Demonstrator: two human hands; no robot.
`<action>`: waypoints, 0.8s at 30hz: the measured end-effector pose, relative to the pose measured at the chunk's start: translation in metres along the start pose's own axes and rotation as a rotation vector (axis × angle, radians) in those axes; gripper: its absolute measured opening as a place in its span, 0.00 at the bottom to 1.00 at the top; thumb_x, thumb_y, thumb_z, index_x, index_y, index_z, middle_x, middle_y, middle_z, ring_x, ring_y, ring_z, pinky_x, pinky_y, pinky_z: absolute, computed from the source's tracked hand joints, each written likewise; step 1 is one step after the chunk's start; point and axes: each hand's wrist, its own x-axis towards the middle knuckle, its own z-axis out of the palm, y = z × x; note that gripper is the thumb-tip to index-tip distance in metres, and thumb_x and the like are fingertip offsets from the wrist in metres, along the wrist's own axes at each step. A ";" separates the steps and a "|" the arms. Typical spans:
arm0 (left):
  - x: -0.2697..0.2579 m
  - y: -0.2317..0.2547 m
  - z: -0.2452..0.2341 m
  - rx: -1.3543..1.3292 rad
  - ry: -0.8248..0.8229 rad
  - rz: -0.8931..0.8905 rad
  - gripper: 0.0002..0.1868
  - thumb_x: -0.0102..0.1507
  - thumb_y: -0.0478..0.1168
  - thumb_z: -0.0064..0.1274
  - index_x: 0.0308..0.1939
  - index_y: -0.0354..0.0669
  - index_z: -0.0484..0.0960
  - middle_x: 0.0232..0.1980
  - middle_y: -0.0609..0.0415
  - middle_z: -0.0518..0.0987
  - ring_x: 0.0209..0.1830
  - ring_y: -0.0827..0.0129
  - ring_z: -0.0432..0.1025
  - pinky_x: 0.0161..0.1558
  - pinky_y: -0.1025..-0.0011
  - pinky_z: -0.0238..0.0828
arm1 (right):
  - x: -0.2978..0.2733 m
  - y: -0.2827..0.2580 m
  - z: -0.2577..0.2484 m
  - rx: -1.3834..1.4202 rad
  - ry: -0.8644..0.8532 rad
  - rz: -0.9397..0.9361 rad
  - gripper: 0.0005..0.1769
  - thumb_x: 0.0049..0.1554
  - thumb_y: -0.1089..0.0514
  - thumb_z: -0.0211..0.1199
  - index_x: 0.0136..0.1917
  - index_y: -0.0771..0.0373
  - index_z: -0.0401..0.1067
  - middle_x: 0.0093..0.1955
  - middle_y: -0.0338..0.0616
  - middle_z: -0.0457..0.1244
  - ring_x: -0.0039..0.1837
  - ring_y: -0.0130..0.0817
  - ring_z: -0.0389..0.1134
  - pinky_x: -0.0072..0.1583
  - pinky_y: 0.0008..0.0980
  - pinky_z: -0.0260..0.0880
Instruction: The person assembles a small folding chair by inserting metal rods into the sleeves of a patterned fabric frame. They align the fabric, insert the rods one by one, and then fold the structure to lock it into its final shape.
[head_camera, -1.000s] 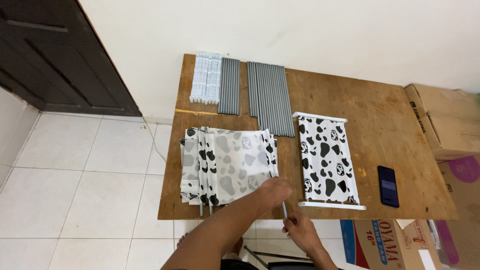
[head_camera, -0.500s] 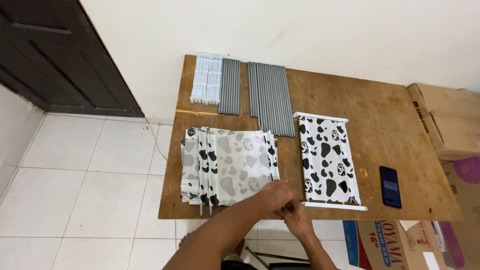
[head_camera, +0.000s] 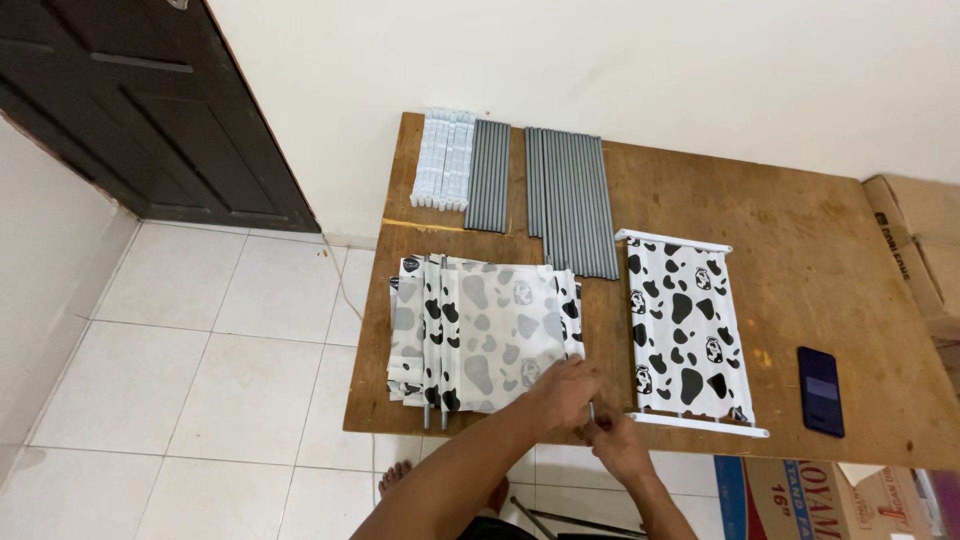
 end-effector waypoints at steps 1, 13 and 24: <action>-0.010 -0.005 -0.002 -0.124 0.141 -0.068 0.21 0.53 0.31 0.56 0.51 0.38 0.82 0.59 0.43 0.75 0.61 0.49 0.67 0.61 0.56 0.63 | 0.002 0.003 -0.003 -0.065 0.013 0.008 0.16 0.54 0.53 0.66 0.48 0.70 0.78 0.39 0.53 0.71 0.41 0.39 0.70 0.47 0.38 0.71; -0.102 -0.083 -0.080 -0.069 0.448 -1.015 0.22 0.63 0.44 0.55 0.55 0.35 0.71 0.58 0.40 0.73 0.59 0.45 0.68 0.59 0.53 0.68 | 0.079 0.002 0.000 -0.107 0.256 -0.222 0.24 0.58 0.47 0.59 0.56 0.68 0.75 0.51 0.58 0.72 0.55 0.50 0.73 0.59 0.41 0.71; -0.091 -0.116 -0.054 -0.071 0.328 -1.118 0.21 0.61 0.40 0.57 0.56 0.37 0.73 0.51 0.40 0.81 0.54 0.45 0.75 0.57 0.54 0.72 | 0.116 -0.010 0.022 -0.039 0.218 -0.044 0.21 0.54 0.51 0.64 0.55 0.68 0.77 0.47 0.59 0.73 0.50 0.51 0.77 0.55 0.43 0.74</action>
